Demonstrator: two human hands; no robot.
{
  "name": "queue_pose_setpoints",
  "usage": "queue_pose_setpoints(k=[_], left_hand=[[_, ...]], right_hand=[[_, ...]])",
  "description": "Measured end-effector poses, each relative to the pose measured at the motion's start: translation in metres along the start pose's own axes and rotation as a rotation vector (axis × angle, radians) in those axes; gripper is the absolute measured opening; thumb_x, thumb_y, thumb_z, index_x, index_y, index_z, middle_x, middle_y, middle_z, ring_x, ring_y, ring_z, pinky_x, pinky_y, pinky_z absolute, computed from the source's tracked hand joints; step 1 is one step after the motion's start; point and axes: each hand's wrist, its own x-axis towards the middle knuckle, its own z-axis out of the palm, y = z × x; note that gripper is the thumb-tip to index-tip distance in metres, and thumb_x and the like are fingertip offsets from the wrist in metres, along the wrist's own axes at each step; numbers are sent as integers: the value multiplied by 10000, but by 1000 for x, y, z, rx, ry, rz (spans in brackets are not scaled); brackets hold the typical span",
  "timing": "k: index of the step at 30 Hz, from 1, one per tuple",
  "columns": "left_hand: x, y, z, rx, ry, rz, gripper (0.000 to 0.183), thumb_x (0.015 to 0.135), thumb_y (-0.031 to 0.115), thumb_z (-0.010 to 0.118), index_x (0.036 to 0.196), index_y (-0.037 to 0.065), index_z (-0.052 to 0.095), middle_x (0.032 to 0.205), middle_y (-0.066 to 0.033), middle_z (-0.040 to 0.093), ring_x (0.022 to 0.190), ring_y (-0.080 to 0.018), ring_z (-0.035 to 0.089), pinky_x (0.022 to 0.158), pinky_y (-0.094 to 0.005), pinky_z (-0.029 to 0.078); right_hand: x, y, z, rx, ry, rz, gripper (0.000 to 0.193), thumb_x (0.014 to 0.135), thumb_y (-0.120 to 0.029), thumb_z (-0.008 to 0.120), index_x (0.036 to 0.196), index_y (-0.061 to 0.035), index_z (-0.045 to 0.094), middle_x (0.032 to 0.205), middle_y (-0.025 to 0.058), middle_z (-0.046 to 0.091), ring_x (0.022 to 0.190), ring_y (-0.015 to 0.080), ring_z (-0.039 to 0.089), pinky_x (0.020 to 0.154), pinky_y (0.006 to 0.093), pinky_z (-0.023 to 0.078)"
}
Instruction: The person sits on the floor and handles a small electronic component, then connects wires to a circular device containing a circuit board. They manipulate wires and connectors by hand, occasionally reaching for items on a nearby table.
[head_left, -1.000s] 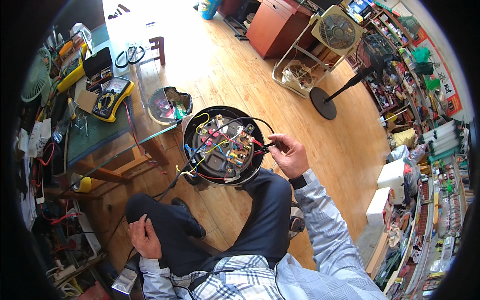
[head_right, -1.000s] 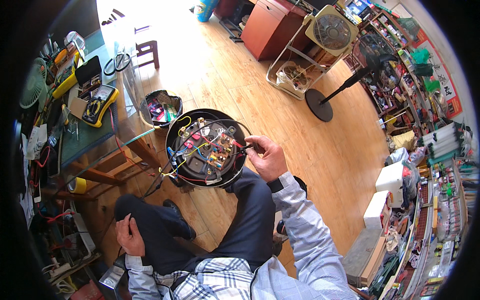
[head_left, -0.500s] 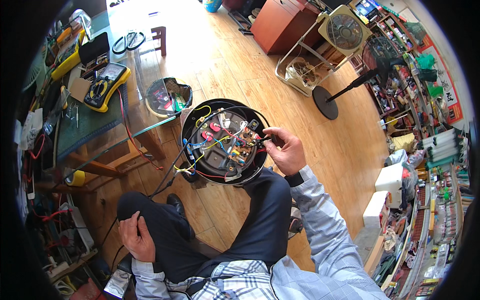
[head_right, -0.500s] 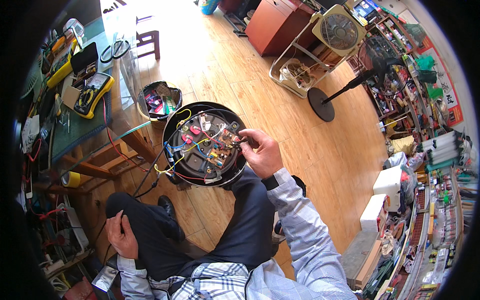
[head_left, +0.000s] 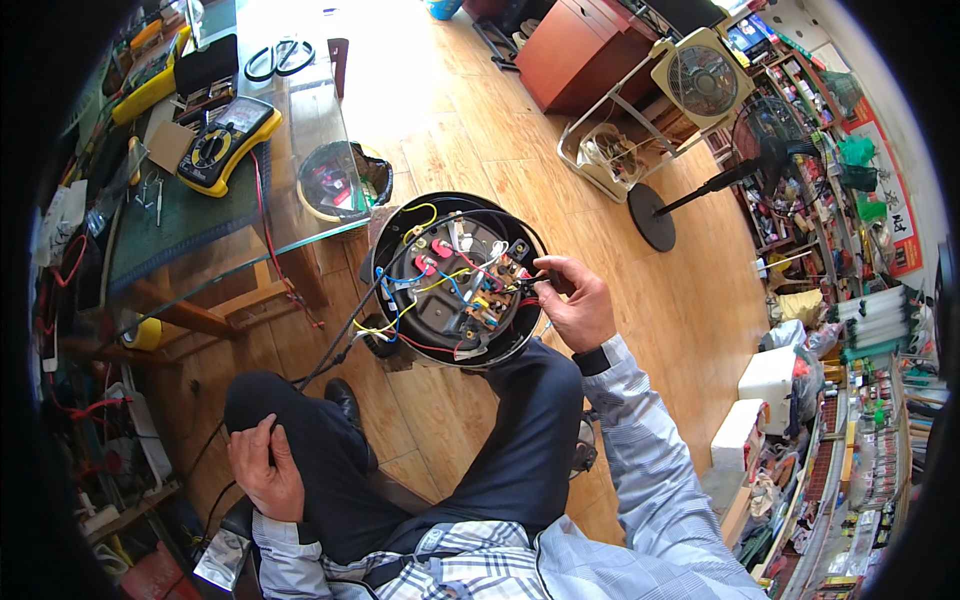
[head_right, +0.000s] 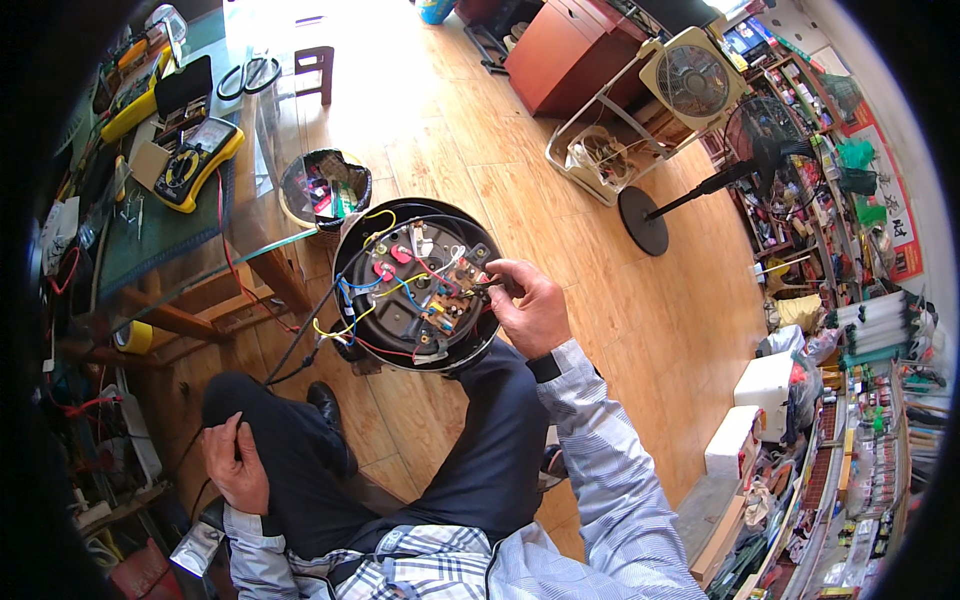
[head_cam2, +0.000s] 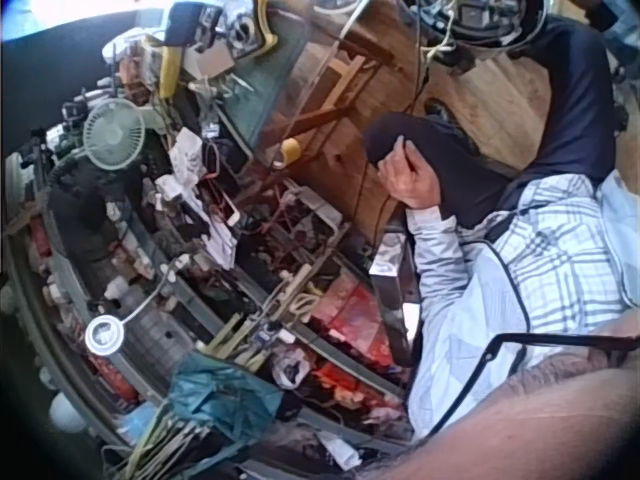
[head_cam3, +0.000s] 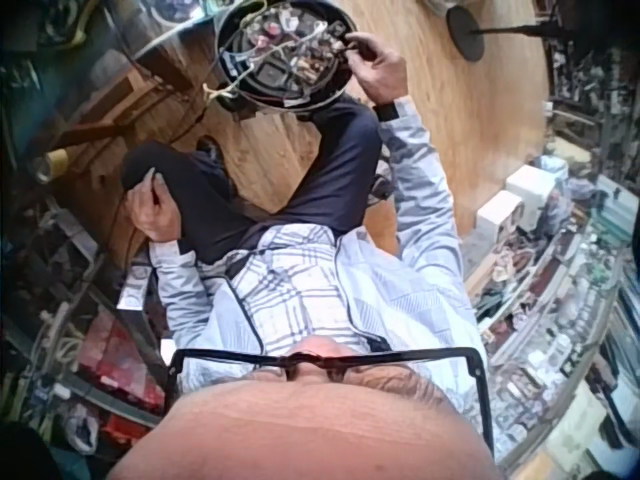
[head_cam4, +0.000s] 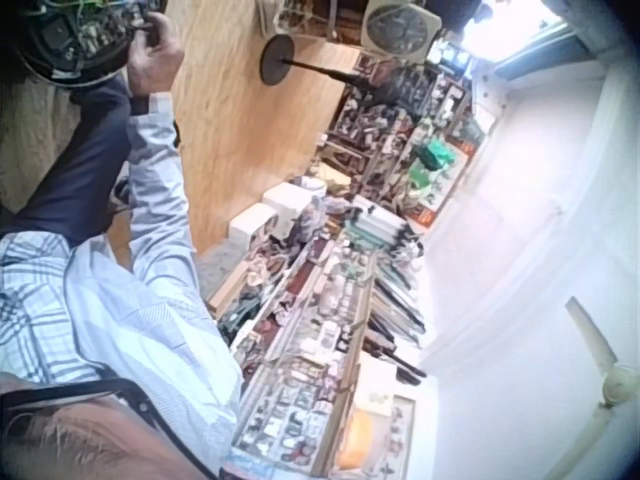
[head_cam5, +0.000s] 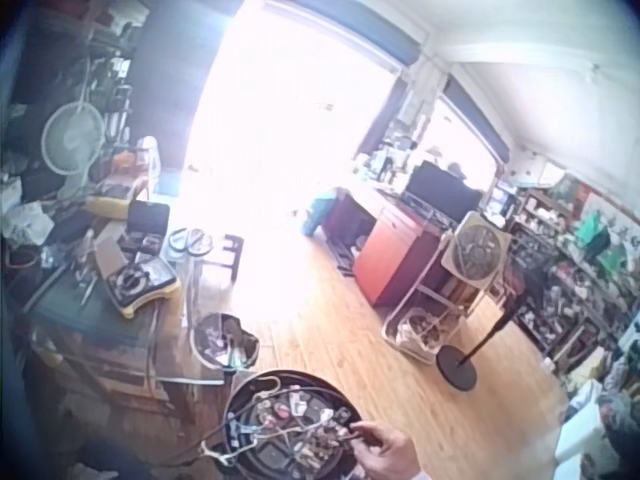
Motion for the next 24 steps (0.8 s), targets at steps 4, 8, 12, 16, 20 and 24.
queue_pose_setpoints(k=[4,8,12,16,20,24], left_hand=[[0,1,-1,-16,2,-18,155,1060,80,718,1195,14,756,966,-131,702,880,-333,652,845,-463,496],[0,0,-1,-7,6,-11,154,1052,68,724,1193,15,756,960,-124,702,869,-322,648,834,-457,494],[0,0,-1,-7,10,-10,151,1048,65,728,1187,14,758,962,-122,704,859,-319,646,830,-454,492],[0,0,-1,-19,5,-25,151,1045,65,733,1184,14,761,970,-120,711,870,-314,654,828,-451,493],[0,0,-2,-28,1,-28,155,1043,64,736,1187,13,762,979,-117,719,879,-311,659,828,-447,494],[0,-1,-1,-36,6,-29,156,1044,65,735,1189,13,762,985,-116,721,877,-309,657,830,-444,492]], right_hand=[[0,-1,-1,-61,1,-10,295,965,48,743,1256,10,766,1083,52,768,952,108,729,872,278,594],[1,1,-2,-42,1,-11,300,961,45,754,1257,5,771,1099,61,775,954,114,738,867,279,596],[3,4,-5,-79,-23,-9,316,979,48,755,1294,18,743,1085,45,771,960,97,725,878,269,593],[4,8,-6,-79,-43,0,329,990,49,757,1317,27,724,1069,38,768,939,83,715,864,262,592],[5,8,-7,-85,-47,-11,327,990,53,757,1314,23,728,1063,34,769,937,81,717,872,256,586],[5,7,-7,-98,-42,-22,328,987,56,760,1312,17,733,1059,30,768,952,80,718,884,251,581]])
